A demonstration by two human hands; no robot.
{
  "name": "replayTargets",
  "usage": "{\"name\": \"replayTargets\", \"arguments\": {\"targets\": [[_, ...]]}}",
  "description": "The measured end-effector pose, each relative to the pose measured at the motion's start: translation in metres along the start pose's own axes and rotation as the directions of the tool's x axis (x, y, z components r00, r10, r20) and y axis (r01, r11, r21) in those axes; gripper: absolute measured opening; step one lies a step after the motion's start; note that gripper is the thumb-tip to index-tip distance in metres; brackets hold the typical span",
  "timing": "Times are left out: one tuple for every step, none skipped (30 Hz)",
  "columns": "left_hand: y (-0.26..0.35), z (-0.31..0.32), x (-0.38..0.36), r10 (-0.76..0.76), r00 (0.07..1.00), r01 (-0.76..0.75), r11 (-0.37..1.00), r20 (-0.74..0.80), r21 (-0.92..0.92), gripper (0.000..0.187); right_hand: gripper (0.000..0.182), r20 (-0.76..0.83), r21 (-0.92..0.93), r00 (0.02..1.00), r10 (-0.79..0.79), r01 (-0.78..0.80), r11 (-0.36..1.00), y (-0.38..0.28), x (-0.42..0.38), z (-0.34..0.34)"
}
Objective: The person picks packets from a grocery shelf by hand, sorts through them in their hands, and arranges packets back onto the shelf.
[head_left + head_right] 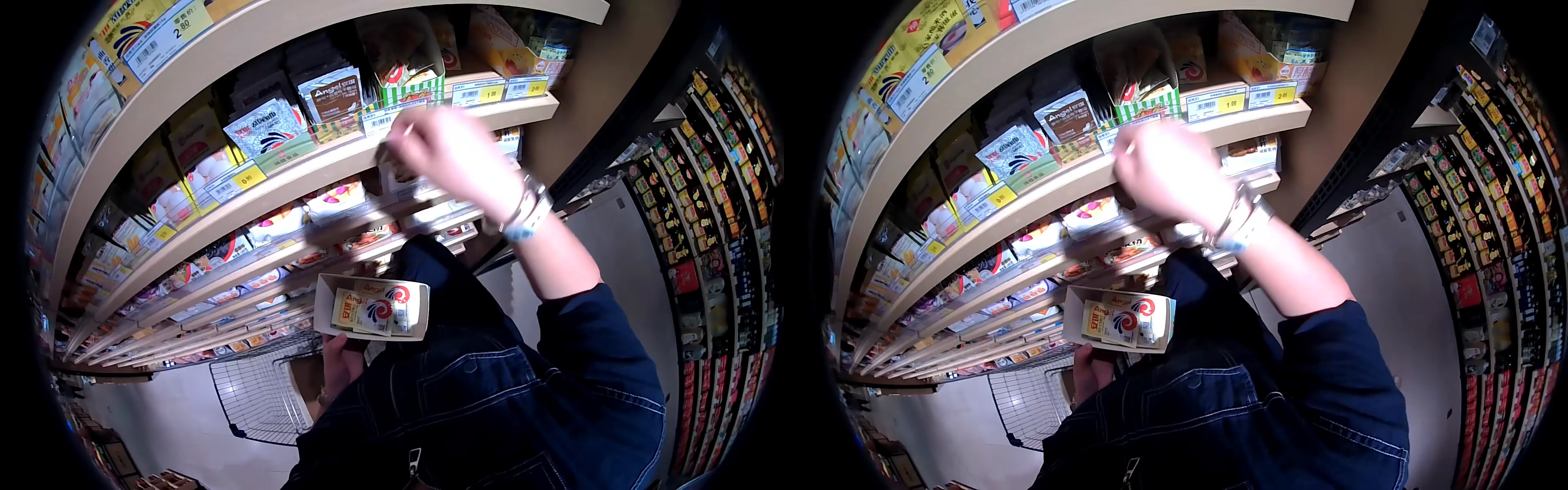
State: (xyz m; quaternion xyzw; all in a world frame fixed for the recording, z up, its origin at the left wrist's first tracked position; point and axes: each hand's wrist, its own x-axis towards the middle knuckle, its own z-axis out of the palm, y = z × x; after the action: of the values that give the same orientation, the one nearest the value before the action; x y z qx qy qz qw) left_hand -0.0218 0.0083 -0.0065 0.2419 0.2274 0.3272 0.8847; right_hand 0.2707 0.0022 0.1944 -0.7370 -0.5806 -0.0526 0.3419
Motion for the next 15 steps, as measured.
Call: {"name": "replayTargets", "arguments": {"targets": [[0.001, -0.001, 0.0, 0.006, 1.0, -0.006, 1.0, -0.005, 0.004, 0.059, 0.018, -0.227, 0.003, 0.974, 0.007, -0.006, 1.0, 0.022, 0.024, -0.018], [0.001, -0.002, 0.0, 0.014, 1.0, -0.014, 1.0, -0.009, 0.009, 0.06, 0.022, -0.357, 0.008, 0.933, 0.054, -0.055, 0.998, 0.053, 0.047, -0.026], [0.001, -0.001, -0.001, 0.02, 1.0, -0.02, 1.0, -0.012, 0.009, 0.059, 0.026, -0.254, -0.209, 0.964, 0.078, -0.133, 0.969, 0.088, 0.073, -0.032], [0.001, 0.001, -0.001, 0.027, 1.0, -0.026, 1.0, -0.014, 0.011, 0.058, 0.032, -0.16, -0.423, 0.979, 0.125, -0.183, 0.888, 0.109, 0.092, -0.037], [0.002, 0.001, -0.001, 0.032, 0.999, -0.031, 0.999, -0.016, 0.014, 0.058, 0.035, -0.101, -0.398, 0.964, 0.246, -0.266, 0.878, 0.104, 0.105, -0.039], [0.001, 0.001, 0.0, 0.027, 0.999, -0.027, 0.999, -0.019, 0.018, 0.057, 0.039, -0.037, -0.378, 0.931, 0.363, -0.35, 0.857, 0.097, 0.115, -0.041], [0.001, -0.001, 0.0, 0.023, 1.0, -0.022, 0.999, -0.022, 0.024, 0.057, 0.048, 0.11, -0.398, 0.904, 0.413, -0.341, 0.852, 0.093, 0.119, -0.045], [0.002, -0.001, 0.001, 0.019, 1.0, -0.018, 0.999, -0.024, 0.03, 0.056, 0.054, 0.154, -0.454, 0.927, 0.342, -0.24, 0.858, 0.096, 0.125, -0.036], [0.003, 0.0, 0.002, 0.007, 1.0, -0.007, 0.999, -0.011, 0.032, 0.055, 0.056, 0.154, -0.465, 0.929, 0.337, -0.233, 0.854, 0.116, 0.133, -0.025], [0.004, 0.0, 0.003, 0.016, 1.0, -0.016, 0.999, -0.013, 0.032, 0.055, 0.058, 0.155, -0.475, 0.93, 0.334, -0.226, 0.85, 0.135, 0.14, -0.016], [0.003, 0.0, 0.003, 0.024, 1.0, -0.023, 0.999, -0.017, 0.032, 0.054, 0.056, 0.166, -0.49, 0.923, 0.347, -0.228, 0.841, 0.142, 0.145, -0.014], [0.003, -0.001, 0.003, 0.029, 0.999, -0.028, 0.999, -0.021, 0.03, 0.054, 0.054, 0.178, -0.506, 0.915, 0.362, -0.231, 0.831, 0.15, 0.149, -0.011], [0.002, 0.0, 0.004, 0.035, 0.999, -0.034, 0.999, -0.016, 0.028, 0.053, 0.052, 0.191, -0.522, 0.905, 0.379, -0.234, 0.82, 0.148, 0.148, -0.011], [0.001, 0.0, 0.004, 0.039, 0.999, -0.039, 0.999, -0.011, 0.026, 0.053, 0.049, 0.134, -0.533, 0.919, 0.371, -0.249, 0.809, 0.147, 0.146, -0.013], [0.0, 0.0, 0.004, 0.042, 0.999, -0.042, 0.999, -0.005, 0.022, 0.053, 0.047, 0.076, -0.544, 0.929, 0.362, -0.266, 0.796, 0.145, 0.144, -0.017]]}}
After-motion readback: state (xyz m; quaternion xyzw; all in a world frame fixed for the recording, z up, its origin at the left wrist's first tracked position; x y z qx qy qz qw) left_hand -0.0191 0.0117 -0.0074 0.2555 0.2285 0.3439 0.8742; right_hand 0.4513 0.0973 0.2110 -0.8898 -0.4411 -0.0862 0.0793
